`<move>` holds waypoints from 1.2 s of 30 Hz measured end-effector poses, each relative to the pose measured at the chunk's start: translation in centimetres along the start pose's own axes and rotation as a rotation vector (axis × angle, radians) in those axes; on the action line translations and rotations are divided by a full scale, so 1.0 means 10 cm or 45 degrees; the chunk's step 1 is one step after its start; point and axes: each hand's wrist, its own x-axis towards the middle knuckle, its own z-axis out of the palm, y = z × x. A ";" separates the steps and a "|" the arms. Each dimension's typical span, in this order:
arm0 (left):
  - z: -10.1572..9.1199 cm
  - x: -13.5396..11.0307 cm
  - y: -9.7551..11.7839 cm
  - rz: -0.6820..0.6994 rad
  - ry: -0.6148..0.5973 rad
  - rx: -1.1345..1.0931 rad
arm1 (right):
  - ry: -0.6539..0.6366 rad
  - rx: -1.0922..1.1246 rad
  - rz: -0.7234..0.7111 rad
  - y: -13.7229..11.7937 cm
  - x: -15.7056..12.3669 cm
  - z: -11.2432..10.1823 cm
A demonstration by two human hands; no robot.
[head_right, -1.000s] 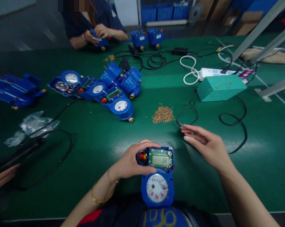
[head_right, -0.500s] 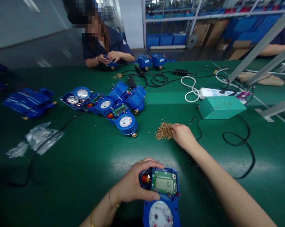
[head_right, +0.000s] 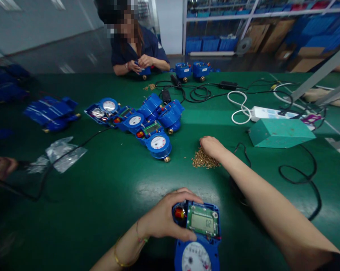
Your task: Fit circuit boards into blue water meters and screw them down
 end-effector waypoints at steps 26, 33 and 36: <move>0.01 0.04 -0.03 0.097 -0.018 0.118 | 0.247 1.394 -0.012 0.22 -1.12 -0.12; 0.02 0.05 -0.04 0.020 -0.035 0.019 | -0.143 1.668 -0.221 -0.28 -1.42 -0.26; 0.02 0.04 -0.04 -0.047 -0.029 -0.001 | -0.235 1.678 -0.275 -0.38 -1.44 -0.30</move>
